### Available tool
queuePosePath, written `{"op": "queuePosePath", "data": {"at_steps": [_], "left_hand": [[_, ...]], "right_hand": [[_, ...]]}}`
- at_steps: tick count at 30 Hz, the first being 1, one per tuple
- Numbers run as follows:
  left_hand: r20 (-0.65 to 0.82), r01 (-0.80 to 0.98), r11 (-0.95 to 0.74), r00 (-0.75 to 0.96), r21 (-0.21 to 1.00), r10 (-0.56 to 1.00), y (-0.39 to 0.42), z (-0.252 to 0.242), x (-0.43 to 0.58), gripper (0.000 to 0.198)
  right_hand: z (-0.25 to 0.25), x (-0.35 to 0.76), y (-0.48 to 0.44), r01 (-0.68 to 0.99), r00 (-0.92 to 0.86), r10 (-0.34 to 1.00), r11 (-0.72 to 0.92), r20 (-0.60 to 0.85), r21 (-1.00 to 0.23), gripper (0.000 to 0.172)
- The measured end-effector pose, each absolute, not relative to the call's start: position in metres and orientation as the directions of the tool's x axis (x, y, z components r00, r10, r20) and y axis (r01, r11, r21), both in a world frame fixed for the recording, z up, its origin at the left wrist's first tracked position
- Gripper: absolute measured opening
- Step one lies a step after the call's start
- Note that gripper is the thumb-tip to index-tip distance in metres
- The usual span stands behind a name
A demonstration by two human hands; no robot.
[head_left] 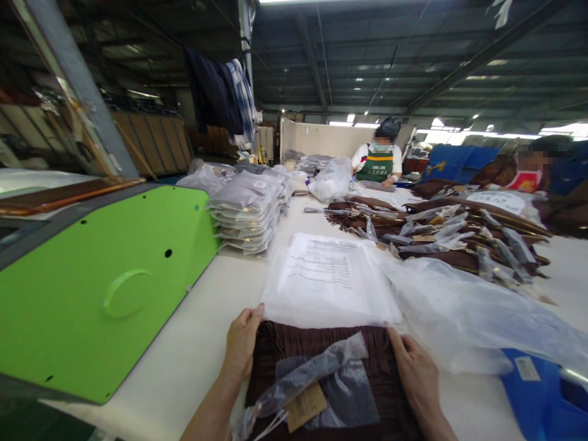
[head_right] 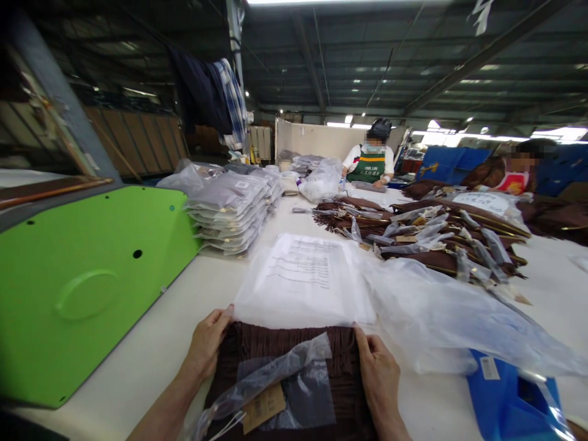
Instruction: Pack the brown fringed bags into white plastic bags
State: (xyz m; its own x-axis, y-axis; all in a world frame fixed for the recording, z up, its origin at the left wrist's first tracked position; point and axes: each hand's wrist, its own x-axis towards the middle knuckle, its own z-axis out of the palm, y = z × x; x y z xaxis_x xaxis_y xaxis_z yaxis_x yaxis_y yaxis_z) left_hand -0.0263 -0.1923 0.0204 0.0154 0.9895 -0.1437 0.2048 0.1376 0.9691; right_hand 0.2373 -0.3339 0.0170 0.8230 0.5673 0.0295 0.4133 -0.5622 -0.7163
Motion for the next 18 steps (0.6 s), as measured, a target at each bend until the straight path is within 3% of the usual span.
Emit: {"op": "queuePosePath", "data": {"at_steps": [9, 14, 18], "left_hand": [[-0.230, -0.071, 0.232, 0.037, 0.970, 0.972, -0.217, 0.023, -0.033, 0.053], [-0.230, 0.021, 0.230, 0.029, 0.973, 0.973, -0.233, 0.021, -0.051, 0.048], [-0.214, 0.089, 0.214, -0.007, 0.973, 0.977, -0.253, 0.012, -0.066, 0.043]], "right_hand": [[0.015, 0.236, -0.337, 0.428, 0.812, 0.582, -0.546, 0.040, -0.720, 0.069], [0.019, 0.227, -0.343, 0.407, 0.799, 0.601, -0.561, -0.016, -0.720, 0.068], [0.017, 0.220, -0.346, 0.440, 0.779, 0.626, -0.511, 0.032, -0.738, 0.066]]}}
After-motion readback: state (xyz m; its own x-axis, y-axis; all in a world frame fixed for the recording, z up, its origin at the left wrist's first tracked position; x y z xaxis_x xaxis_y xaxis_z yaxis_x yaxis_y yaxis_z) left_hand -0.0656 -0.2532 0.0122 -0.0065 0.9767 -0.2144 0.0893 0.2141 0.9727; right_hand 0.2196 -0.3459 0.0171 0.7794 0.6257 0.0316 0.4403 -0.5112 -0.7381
